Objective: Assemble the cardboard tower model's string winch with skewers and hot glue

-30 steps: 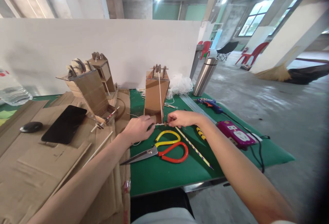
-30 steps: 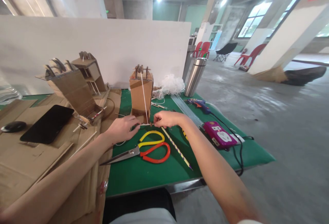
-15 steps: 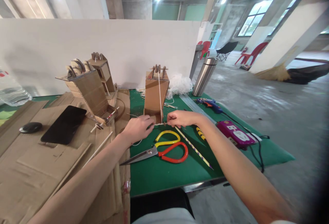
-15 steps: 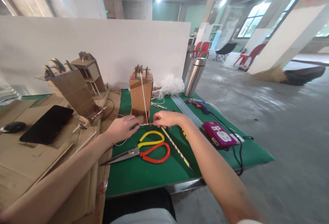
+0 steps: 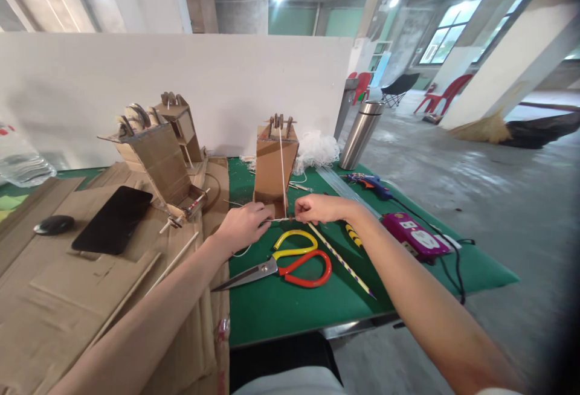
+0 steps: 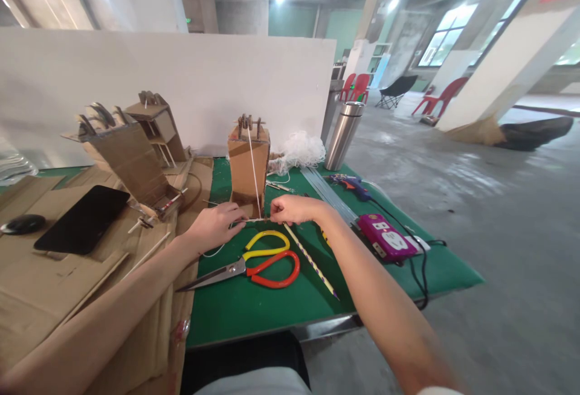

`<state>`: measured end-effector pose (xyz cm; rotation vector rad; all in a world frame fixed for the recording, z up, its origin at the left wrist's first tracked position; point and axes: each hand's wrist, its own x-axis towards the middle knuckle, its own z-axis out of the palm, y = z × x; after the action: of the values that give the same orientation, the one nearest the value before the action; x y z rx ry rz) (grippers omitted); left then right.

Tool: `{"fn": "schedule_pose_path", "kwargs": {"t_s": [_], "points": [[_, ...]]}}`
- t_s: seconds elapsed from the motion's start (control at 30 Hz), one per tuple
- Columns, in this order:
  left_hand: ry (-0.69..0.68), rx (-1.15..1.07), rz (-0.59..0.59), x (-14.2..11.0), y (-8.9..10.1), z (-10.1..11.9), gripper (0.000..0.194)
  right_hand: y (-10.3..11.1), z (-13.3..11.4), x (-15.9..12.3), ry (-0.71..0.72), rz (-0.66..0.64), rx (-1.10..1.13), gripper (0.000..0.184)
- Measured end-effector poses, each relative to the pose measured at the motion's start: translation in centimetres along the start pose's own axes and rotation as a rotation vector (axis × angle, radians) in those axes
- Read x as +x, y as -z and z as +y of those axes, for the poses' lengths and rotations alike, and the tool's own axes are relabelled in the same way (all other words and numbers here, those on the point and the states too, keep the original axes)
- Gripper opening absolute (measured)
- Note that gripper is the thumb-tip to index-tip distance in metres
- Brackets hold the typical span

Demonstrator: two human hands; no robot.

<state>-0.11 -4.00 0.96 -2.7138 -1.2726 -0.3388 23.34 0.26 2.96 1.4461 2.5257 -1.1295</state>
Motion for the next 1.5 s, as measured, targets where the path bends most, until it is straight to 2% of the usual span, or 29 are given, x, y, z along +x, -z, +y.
{"fn": "schedule_pose_path", "kwargs": {"t_s": [0.17,0.37,0.43,0.57,0.73,0.93,1.17,1.3,1.5], "points": [[0.016,-0.038,0.078,-0.1,0.2,0.1,0.015,0.2,0.1,-0.2,0.033,0.016,0.078,0.014],[0.168,-0.079,0.231,-0.2,0.1,-0.6,0.040,0.7,0.5,-0.6,0.073,0.203,0.189,0.019],[0.235,-0.111,0.230,-0.2,-0.3,-1.3,0.044,0.8,0.4,-0.6,0.080,0.245,0.211,0.018],[0.327,-0.202,0.139,-0.2,-0.9,-2.2,0.045,0.7,0.1,-0.5,0.091,0.293,0.188,0.014],[0.273,-0.188,0.087,0.0,-1.0,-2.1,0.035,0.3,0.6,0.1,0.140,0.328,0.138,0.011],[0.284,-0.226,0.081,0.1,-1.0,-2.1,0.033,-0.1,1.6,1.1,0.207,0.369,0.110,0.010],[0.281,-0.240,0.091,0.1,-1.2,-2.3,0.032,0.2,1.0,0.4,0.150,0.336,0.147,0.014],[0.284,-0.240,0.180,0.2,-0.9,-2.0,0.030,0.8,0.8,-0.3,0.143,0.296,0.268,0.021],[0.220,-0.423,0.313,0.4,-0.1,-1.8,0.025,0.5,0.7,0.0,0.218,0.340,0.351,0.025]]}}
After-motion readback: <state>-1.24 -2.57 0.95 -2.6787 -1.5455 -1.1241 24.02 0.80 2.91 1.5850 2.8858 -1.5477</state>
